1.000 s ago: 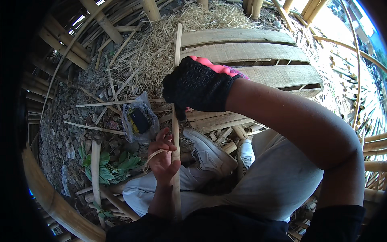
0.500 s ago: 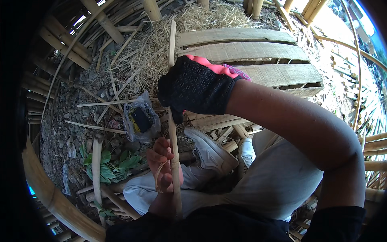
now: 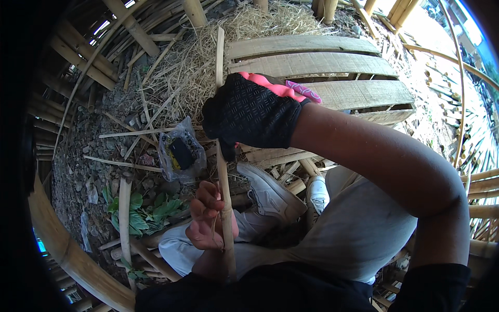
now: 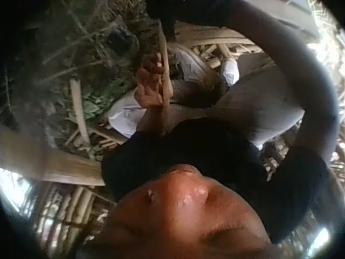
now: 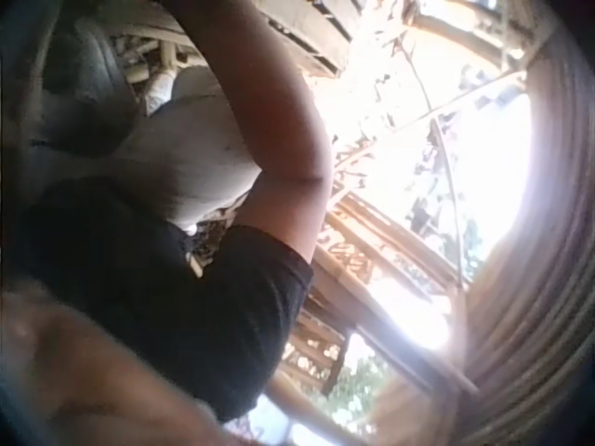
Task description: The person sits and uses a knife to shave and smooth a long bamboo stick, repeatedly scraping along its length to remove outer layers. The person rotates the stick and adjusts grip while continuing to shave it.
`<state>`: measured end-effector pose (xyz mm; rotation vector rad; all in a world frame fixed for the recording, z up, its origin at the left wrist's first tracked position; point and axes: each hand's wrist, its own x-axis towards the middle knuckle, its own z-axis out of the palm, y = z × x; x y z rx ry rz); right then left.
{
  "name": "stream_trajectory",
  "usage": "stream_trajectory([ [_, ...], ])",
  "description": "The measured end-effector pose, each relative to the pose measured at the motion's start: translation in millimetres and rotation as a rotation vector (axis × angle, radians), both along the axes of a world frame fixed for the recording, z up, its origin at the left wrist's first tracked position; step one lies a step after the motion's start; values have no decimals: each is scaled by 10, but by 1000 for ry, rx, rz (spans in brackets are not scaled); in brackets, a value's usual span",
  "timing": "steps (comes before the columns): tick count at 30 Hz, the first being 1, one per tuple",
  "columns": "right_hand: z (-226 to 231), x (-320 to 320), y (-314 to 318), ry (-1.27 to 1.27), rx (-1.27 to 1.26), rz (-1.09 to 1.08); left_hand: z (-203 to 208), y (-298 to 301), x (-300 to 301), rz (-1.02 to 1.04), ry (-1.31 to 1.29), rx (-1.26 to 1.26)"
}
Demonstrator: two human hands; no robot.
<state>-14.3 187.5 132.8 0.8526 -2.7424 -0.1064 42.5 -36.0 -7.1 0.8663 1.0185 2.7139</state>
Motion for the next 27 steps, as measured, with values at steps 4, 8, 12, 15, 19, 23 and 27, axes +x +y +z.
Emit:
stream_trajectory([
  [4, -192, -2, 3, -53, -139, -47, -55, 0, -22, -7, 58, 44],
  [8, -96, 81, 6, 41, -98, 27, -185, -37, -80, 18, 152, 35],
  [12, -64, -11, -21, 104, -111, -17, 8, -111, -61, 156, -274, -183],
  [15, 0, -51, -19, 185, -215, 136, 450, -256, -280, -458, -365, -501],
  [19, -30, 1, -166, 194, -148, -23, 429, -425, -369, -958, -477, -531],
  [23, -124, -37, -225, 242, -256, 54, 507, -424, -348, -967, -451, -616],
  [27, 14, -18, -211, 248, -270, 73, 424, -424, -316, -981, -571, -442],
])
